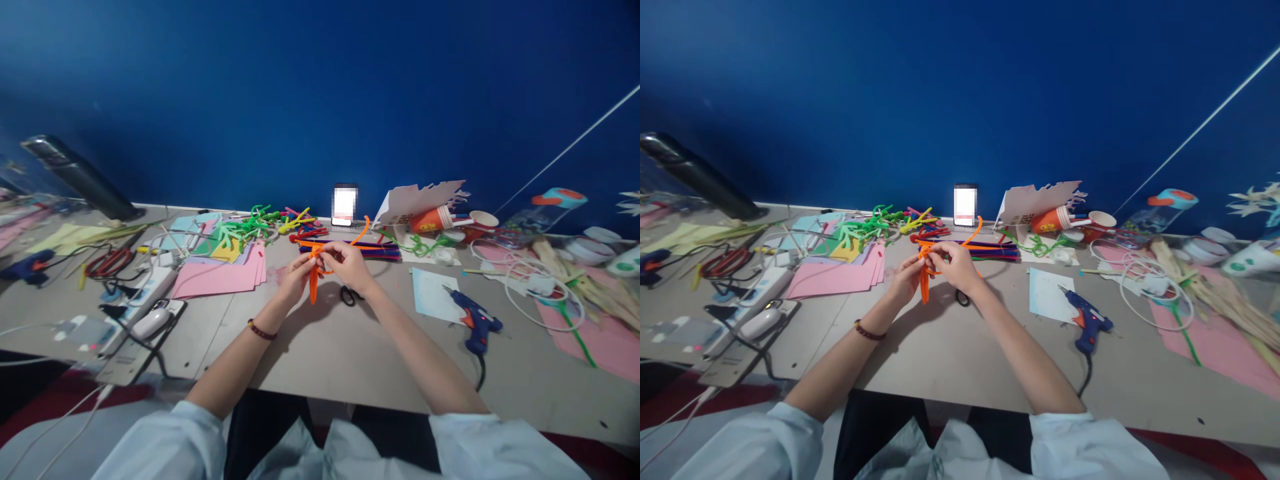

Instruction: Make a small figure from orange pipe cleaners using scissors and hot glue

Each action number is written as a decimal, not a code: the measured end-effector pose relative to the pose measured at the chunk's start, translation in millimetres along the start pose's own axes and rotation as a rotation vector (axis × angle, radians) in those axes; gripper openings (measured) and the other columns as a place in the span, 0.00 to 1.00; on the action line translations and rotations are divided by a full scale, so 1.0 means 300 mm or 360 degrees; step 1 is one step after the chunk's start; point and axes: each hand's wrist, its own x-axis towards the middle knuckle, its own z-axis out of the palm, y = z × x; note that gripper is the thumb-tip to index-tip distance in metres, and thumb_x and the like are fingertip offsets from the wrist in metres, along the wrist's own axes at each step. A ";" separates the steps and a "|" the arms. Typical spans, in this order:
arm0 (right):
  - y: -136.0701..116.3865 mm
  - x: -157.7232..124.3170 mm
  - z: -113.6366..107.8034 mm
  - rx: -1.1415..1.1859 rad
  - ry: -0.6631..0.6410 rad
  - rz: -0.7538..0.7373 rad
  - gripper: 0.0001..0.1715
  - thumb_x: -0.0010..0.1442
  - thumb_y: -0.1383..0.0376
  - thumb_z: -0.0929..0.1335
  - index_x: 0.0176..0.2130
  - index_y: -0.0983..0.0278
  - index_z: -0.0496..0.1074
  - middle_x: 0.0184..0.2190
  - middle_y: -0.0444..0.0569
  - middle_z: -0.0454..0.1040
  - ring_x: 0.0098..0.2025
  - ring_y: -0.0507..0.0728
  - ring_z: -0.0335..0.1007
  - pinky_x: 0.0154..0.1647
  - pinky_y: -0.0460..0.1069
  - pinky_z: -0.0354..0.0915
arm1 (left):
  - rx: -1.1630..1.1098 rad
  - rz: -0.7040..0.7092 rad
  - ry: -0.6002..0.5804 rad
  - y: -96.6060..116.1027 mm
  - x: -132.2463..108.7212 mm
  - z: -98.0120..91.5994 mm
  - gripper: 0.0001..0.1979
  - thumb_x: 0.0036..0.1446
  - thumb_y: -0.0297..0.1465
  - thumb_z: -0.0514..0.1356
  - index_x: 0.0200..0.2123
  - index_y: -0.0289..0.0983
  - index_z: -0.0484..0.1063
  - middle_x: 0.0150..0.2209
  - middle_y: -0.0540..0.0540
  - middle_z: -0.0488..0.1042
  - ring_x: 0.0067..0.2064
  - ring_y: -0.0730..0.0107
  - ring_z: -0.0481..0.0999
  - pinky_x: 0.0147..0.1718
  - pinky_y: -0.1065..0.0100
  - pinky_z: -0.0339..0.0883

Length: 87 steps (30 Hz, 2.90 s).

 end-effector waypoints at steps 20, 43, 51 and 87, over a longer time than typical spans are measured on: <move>-0.092 0.002 -0.106 -0.0369 -0.0343 -0.0229 0.04 0.55 0.67 0.67 0.33 0.63 0.72 0.32 0.46 0.74 0.35 0.54 0.70 0.39 0.49 0.64 | 0.0458 0.0221 -0.0219 -0.040 0.013 -0.044 0.14 0.52 0.42 0.62 0.34 0.38 0.75 0.32 0.49 0.72 0.36 0.70 0.69 0.39 0.68 0.64; -0.027 0.017 -0.089 -0.0304 -0.0125 -0.0082 0.05 0.51 0.69 0.66 0.29 0.64 0.73 0.28 0.46 0.76 0.30 0.53 0.70 0.33 0.48 0.65 | 0.1266 0.1042 0.0235 0.018 -0.023 0.022 0.07 0.53 0.36 0.62 0.34 0.40 0.73 0.35 0.45 0.74 0.41 0.62 0.72 0.47 0.58 0.63; -0.035 0.016 -0.092 -0.0257 -0.0218 -0.0035 0.07 0.53 0.67 0.66 0.31 0.64 0.74 0.31 0.47 0.77 0.33 0.54 0.71 0.36 0.49 0.65 | 0.1230 0.1008 0.0273 0.005 -0.022 0.011 0.05 0.55 0.34 0.61 0.35 0.40 0.74 0.35 0.45 0.76 0.40 0.64 0.73 0.43 0.62 0.65; 0.014 0.014 -0.052 -0.0573 -0.0213 -0.0313 0.06 0.58 0.67 0.62 0.34 0.62 0.68 0.33 0.49 0.71 0.36 0.56 0.67 0.37 0.50 0.62 | 0.0789 0.0600 0.0499 -0.025 -0.010 0.007 0.10 0.46 0.35 0.67 0.32 0.37 0.77 0.32 0.46 0.78 0.35 0.67 0.75 0.40 0.65 0.68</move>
